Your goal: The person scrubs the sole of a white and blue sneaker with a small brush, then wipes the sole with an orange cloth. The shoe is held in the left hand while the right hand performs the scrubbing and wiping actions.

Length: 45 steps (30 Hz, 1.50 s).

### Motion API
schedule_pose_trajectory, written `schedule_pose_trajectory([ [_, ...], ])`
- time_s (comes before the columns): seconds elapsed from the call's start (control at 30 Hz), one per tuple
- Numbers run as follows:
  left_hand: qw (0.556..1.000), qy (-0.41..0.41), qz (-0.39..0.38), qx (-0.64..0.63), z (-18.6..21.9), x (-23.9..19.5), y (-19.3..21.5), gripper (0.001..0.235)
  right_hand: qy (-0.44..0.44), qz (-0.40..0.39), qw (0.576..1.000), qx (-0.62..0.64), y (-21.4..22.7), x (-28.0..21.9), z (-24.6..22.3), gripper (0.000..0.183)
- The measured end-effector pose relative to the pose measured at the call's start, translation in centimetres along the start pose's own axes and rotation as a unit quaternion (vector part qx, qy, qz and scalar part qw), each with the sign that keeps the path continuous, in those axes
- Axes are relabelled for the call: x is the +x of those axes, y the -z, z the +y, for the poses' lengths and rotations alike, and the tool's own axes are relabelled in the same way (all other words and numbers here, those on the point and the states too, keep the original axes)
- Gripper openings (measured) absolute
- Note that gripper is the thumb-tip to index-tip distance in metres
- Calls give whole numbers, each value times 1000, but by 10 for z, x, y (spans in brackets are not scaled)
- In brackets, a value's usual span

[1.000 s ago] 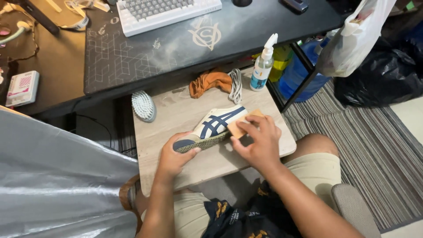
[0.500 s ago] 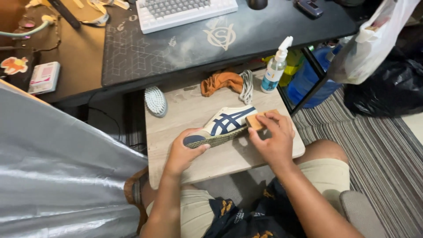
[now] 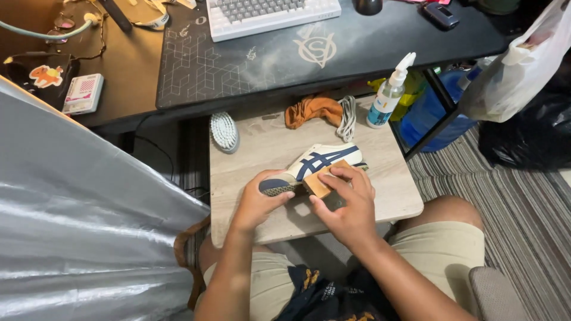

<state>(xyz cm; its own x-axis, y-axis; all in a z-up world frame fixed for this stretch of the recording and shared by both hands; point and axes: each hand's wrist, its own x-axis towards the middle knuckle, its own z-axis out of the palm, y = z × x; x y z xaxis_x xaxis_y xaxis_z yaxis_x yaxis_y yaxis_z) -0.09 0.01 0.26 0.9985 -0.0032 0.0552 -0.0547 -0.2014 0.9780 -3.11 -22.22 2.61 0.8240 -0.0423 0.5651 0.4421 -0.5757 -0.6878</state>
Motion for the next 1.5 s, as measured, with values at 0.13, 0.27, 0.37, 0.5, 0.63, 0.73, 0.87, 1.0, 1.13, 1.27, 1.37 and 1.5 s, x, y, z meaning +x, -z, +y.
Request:
schedule_pose_trajectory([
  [0.13,1000,-2,1,3,-3,0,-1,63,12,-7,1000,4,4,2,-7,42],
  [0.27,1000,-4,-3,-13,-7,2,0,63,35,-4,999,-23,4,9,6,42],
  [0.37,1000,-12,-4,-24,-14,3,-1,63,91,8,993,-76,10,14,27,42],
  [0.5,999,-23,-5,-45,-21,5,-5,63,145,28,982,-118,20,16,54,41],
  [0.63,998,-25,-3,-54,-11,2,-2,62,142,33,981,-132,30,16,74,40],
  [0.73,998,-10,-5,-56,-12,1,-2,62,91,48,985,-141,38,16,90,41],
  [0.87,999,-9,-6,-52,-13,-1,-2,63,37,75,979,-185,46,18,115,41],
  [1.0,998,-2,-3,-58,-9,-1,-3,63,18,88,983,-158,47,21,112,41],
  [1.13,998,-3,-7,-59,-15,2,-3,64,53,76,989,-116,33,21,103,40],
  [1.27,998,-5,-6,-58,-11,1,-2,63,98,76,984,-127,18,15,84,40],
  [1.37,999,-2,-9,-49,-13,1,-2,63,121,65,982,-130,6,9,53,41],
  [1.5,999,-7,-2,-31,-8,2,-1,63,82,31,991,-98,-10,-1,12,37],
])
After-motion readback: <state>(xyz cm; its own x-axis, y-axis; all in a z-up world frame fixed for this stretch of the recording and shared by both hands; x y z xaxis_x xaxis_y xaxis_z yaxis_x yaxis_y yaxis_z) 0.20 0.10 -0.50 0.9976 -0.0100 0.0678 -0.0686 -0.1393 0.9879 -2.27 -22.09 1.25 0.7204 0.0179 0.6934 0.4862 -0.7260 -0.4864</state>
